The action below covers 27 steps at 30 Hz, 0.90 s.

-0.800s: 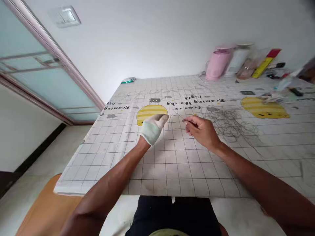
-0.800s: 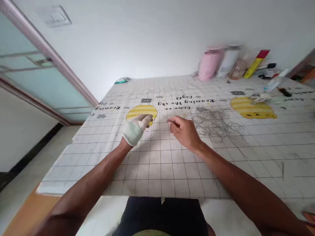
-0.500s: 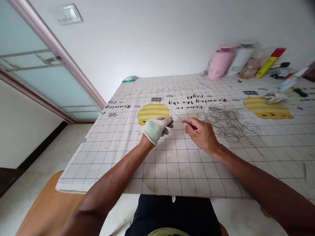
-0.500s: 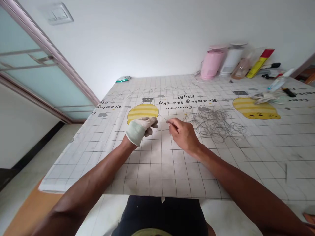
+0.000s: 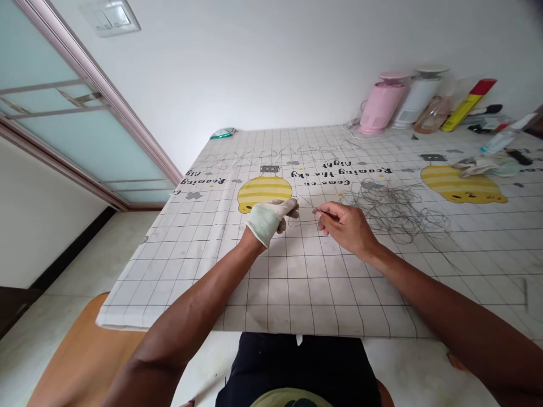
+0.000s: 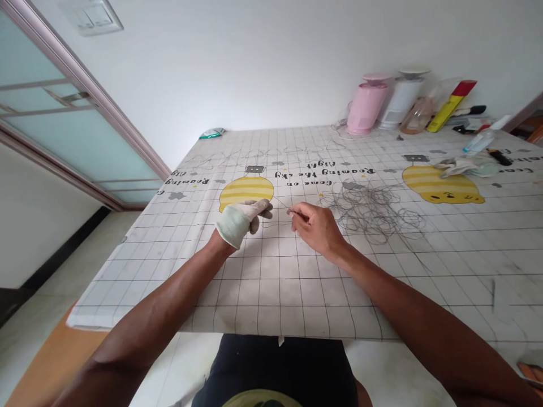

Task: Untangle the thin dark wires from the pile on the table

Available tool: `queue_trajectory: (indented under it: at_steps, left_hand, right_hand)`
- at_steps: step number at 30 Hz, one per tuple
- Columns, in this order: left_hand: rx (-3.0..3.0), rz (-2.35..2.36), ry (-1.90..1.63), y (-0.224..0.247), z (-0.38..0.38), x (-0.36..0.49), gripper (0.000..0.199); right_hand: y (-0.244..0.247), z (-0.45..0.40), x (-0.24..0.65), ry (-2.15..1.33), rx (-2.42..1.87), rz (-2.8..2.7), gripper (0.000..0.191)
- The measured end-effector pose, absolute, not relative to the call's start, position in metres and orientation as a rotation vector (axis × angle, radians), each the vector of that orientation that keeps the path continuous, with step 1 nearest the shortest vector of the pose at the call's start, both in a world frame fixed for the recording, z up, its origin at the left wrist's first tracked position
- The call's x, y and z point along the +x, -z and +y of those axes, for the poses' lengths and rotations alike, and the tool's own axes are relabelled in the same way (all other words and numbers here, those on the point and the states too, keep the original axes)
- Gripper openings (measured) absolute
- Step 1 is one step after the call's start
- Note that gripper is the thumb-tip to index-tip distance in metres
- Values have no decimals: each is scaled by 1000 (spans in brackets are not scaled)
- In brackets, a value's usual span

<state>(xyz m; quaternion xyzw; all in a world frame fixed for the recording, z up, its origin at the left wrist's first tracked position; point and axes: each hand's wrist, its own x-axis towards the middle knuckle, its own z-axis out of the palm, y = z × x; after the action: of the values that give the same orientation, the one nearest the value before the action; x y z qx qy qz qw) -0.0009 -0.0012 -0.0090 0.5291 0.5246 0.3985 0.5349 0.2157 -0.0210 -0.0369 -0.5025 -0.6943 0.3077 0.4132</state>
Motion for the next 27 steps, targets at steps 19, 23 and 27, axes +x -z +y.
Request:
queue_trajectory:
  at_steps: [19,23,27]
  left_hand:
    - [1233,1206,-660,25,7,6,24]
    - [1148,1157,-623,32,11,5,16]
    - [1095,1071,-598,36,11,5,11]
  right_hand:
    - [31,-15,221,-945,-1210,-1570,24]
    - [31,-18,217,-963,-1194,-1576,29]
    - [29,-20,215,-978,-1192,-1571,32]
